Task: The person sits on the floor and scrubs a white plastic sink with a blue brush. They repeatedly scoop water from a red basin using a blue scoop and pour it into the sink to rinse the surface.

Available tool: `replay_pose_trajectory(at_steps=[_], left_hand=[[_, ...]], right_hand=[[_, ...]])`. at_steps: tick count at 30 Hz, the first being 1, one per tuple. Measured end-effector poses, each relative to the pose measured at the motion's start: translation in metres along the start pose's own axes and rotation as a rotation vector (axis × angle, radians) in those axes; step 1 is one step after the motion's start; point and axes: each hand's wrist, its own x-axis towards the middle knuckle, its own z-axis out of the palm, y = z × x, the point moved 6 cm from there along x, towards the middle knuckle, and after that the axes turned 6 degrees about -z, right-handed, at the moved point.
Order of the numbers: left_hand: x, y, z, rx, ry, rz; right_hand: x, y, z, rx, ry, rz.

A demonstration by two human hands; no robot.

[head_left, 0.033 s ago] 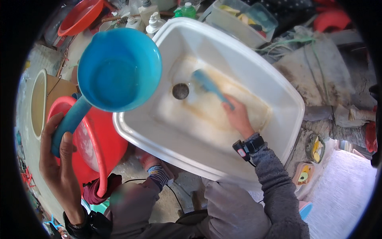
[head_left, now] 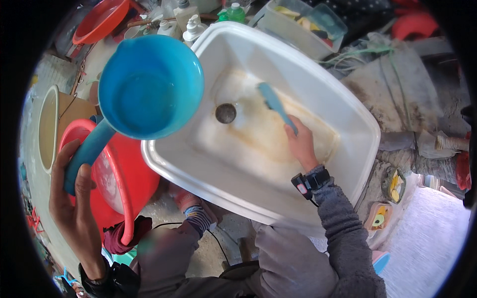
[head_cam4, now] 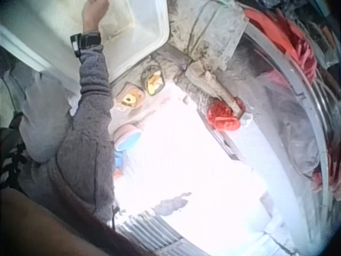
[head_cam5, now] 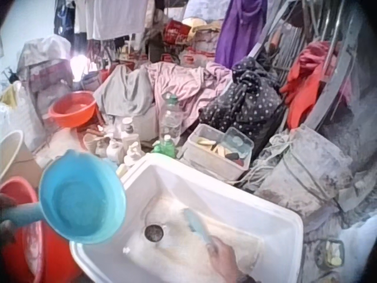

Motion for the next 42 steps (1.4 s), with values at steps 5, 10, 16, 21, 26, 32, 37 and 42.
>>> replay_pose_trajectory(at_steps=[5,10,16,21,26,32,37,42], left_hand=[[-0.002,0.01,0.0,-0.045,0.002,0.135],[-0.007,0.025,-0.002,-0.123,-0.006,0.136],[-0.011,0.055,-0.001,-0.158,-0.042,0.277],[-0.018,0.064,-0.004,-0.323,-0.025,0.332],[-0.021,0.07,-0.011,-0.347,-0.022,0.375],[-0.017,0.075,-0.013,-0.473,-0.006,0.363],[-0.02,0.064,-0.022,-0.457,0.081,0.404],[-0.02,0.059,-0.026,-0.474,0.083,0.396]], right_hand=[[-0.014,-0.014,0.003,-0.04,-0.227,-0.257],[-0.022,-0.013,-0.014,-0.096,-0.028,-0.219],[-0.031,-0.04,-0.023,-0.077,-0.197,-0.262],[-0.053,0.002,-0.128,-0.568,-0.205,-0.03],[-0.088,0.028,-0.098,-0.603,-0.259,0.0],[-0.006,-0.054,0.031,-0.407,-0.305,-0.369],[-0.007,-0.057,-0.05,-0.461,-0.422,-0.331],[-0.073,-0.005,-0.142,-0.738,-0.565,-0.257]])
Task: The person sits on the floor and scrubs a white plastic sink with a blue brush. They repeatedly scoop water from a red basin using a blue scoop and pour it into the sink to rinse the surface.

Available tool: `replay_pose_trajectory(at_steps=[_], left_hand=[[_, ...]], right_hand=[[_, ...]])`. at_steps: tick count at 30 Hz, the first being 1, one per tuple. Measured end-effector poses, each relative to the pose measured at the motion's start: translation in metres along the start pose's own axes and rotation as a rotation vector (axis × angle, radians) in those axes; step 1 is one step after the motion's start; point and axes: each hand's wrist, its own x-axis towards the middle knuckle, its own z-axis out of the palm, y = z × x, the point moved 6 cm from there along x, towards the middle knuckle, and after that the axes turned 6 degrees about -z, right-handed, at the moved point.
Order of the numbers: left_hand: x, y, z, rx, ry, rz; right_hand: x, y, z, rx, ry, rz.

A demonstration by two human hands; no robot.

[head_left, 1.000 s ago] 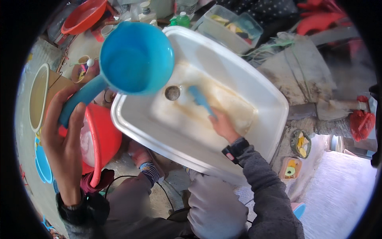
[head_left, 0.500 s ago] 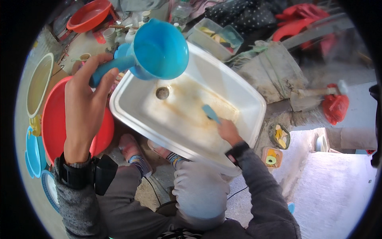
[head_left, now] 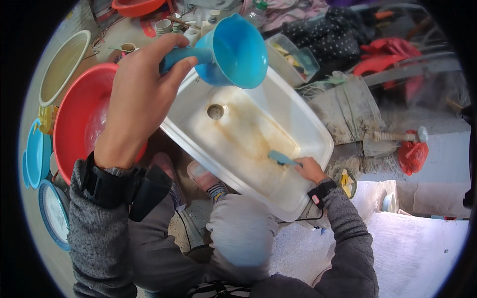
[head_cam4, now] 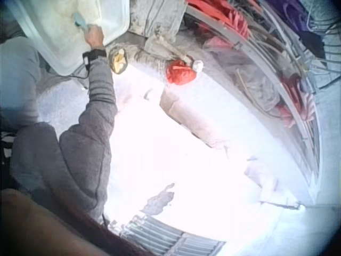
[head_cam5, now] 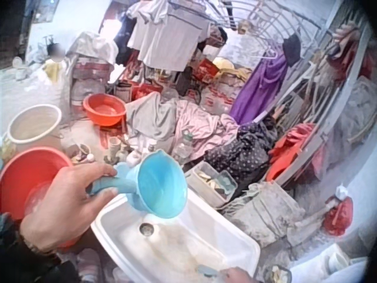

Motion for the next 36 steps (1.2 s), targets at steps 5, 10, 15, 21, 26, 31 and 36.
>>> replay_pose_trajectory(at_steps=[5,10,15,21,26,31,36], left_hand=[[0.003,0.006,0.01,0.069,-0.121,-0.027],[0.004,0.013,0.01,0.045,-0.082,0.026],[-0.001,0.006,-0.002,0.024,0.034,0.05],[-0.001,0.005,-0.002,0.036,-0.008,0.037],[0.0,0.005,0.002,0.028,-0.072,-0.003],[0.0,0.0,-0.005,0.044,-0.005,0.02],[-0.004,-0.009,-0.015,0.081,-0.001,0.057]], right_hand=[[0.042,-0.044,0.041,0.136,0.056,-0.014],[0.145,-0.118,0.027,0.195,0.249,-0.105],[0.109,-0.092,-0.008,0.074,0.123,-0.082],[0.003,-0.041,0.023,-0.055,-0.11,0.019],[0.064,-0.086,0.052,0.146,0.101,-0.048],[0.16,-0.139,0.038,0.218,0.272,-0.138],[0.117,-0.111,0.007,0.123,0.018,-0.217]])
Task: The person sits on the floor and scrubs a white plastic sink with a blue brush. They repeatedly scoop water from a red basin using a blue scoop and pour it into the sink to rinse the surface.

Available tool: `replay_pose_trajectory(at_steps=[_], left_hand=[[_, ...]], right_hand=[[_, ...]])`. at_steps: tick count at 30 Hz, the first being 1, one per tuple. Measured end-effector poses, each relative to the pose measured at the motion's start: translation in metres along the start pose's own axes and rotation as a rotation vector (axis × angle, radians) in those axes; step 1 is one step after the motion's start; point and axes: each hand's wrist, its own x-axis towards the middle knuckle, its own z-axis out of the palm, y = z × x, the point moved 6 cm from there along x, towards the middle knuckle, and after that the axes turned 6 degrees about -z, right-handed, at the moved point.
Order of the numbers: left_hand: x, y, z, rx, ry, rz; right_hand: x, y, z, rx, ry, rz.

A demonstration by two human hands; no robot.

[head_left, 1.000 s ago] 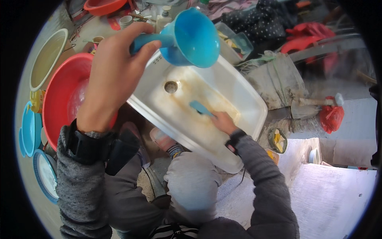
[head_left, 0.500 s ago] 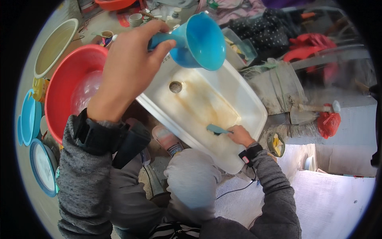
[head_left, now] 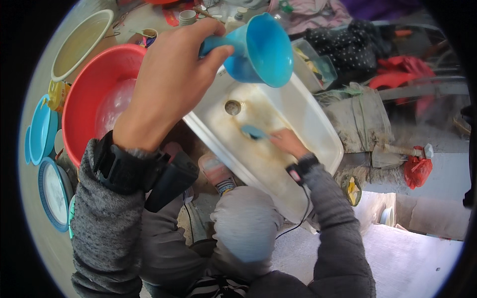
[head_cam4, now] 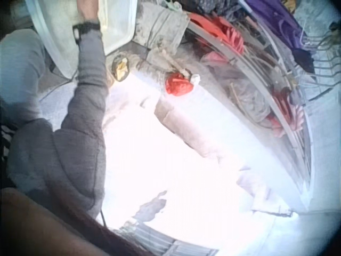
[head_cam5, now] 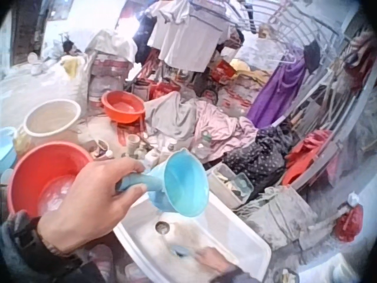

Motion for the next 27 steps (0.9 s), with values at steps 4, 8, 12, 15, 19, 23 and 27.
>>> replay_pose_trajectory(at_steps=[4,8,12,15,19,23,27], left_hand=[[-0.001,-0.003,0.0,0.023,-0.004,-0.012],[0.001,-0.003,0.008,-0.018,-0.071,-0.051],[0.0,0.001,0.009,-0.019,-0.05,-0.012],[-0.002,-0.004,0.007,0.017,-0.071,-0.05],[-0.003,-0.014,0.001,0.025,-0.066,-0.083],[-0.003,-0.019,-0.005,0.03,-0.02,-0.054],[-0.003,-0.015,0.0,-0.016,-0.053,-0.027]], right_hand=[[-0.096,0.026,-0.003,-0.068,-0.259,0.213],[-0.117,0.023,0.016,-0.101,-0.206,0.178],[-0.046,-0.007,0.046,0.061,0.008,0.096],[0.027,-0.033,0.049,0.002,0.166,0.071],[0.068,-0.033,0.023,-0.075,0.188,0.145],[0.004,0.011,-0.015,-0.054,0.105,0.245],[-0.113,0.066,-0.035,-0.255,-0.091,0.431]])
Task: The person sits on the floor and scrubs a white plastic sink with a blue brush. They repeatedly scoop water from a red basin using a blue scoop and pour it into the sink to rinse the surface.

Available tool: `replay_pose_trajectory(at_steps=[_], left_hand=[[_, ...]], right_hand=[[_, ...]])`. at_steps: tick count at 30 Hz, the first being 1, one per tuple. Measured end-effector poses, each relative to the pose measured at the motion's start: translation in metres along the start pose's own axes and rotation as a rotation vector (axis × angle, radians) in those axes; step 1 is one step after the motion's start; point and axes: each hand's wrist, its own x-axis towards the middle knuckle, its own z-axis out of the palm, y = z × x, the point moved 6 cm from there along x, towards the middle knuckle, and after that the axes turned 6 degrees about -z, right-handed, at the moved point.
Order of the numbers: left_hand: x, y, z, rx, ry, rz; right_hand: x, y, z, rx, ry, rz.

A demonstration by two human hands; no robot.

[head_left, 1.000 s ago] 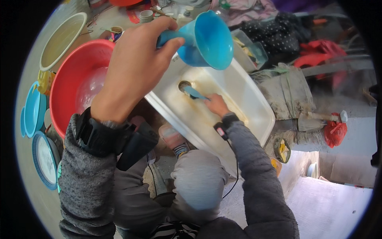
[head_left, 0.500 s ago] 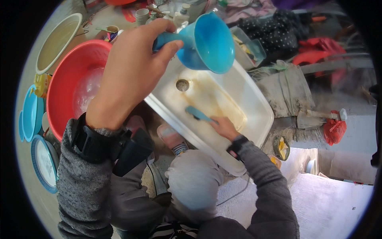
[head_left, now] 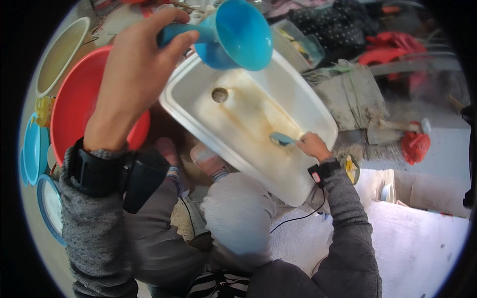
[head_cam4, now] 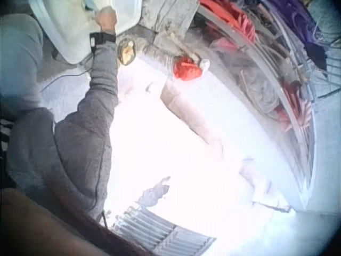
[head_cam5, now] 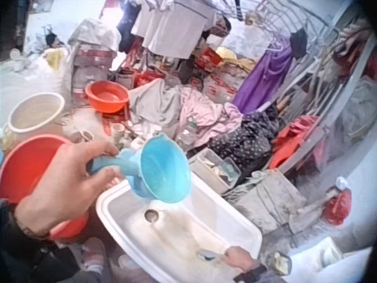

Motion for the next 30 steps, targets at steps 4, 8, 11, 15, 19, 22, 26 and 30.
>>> replay_pose_trajectory(at_steps=[4,8,11,15,19,22,26,30], left_hand=[[0.004,0.01,0.009,-0.046,-0.041,-0.021],[0.007,0.02,0.018,-0.07,-0.053,-0.03],[0.009,0.026,0.02,-0.044,-0.042,-0.013],[0.012,0.027,0.029,-0.075,-0.069,-0.052],[0.014,0.024,0.028,-0.046,-0.045,-0.046],[0.013,0.02,0.024,-0.041,-0.032,-0.059],[0.014,0.02,0.025,-0.057,-0.022,-0.1],[0.014,0.03,0.032,-0.062,-0.058,-0.083]], right_hand=[[-0.05,0.022,0.038,-0.049,-0.075,0.07],[-0.02,-0.031,0.068,0.107,0.016,-0.023],[0.033,-0.082,0.061,0.177,0.091,-0.128],[0.094,-0.149,0.039,0.253,0.263,-0.281],[0.113,-0.152,0.044,0.486,0.152,-0.251],[0.082,-0.075,0.062,0.832,-0.042,0.042],[0.005,0.02,0.106,1.532,0.096,0.52],[-0.001,-0.002,0.133,1.514,0.047,0.326]])
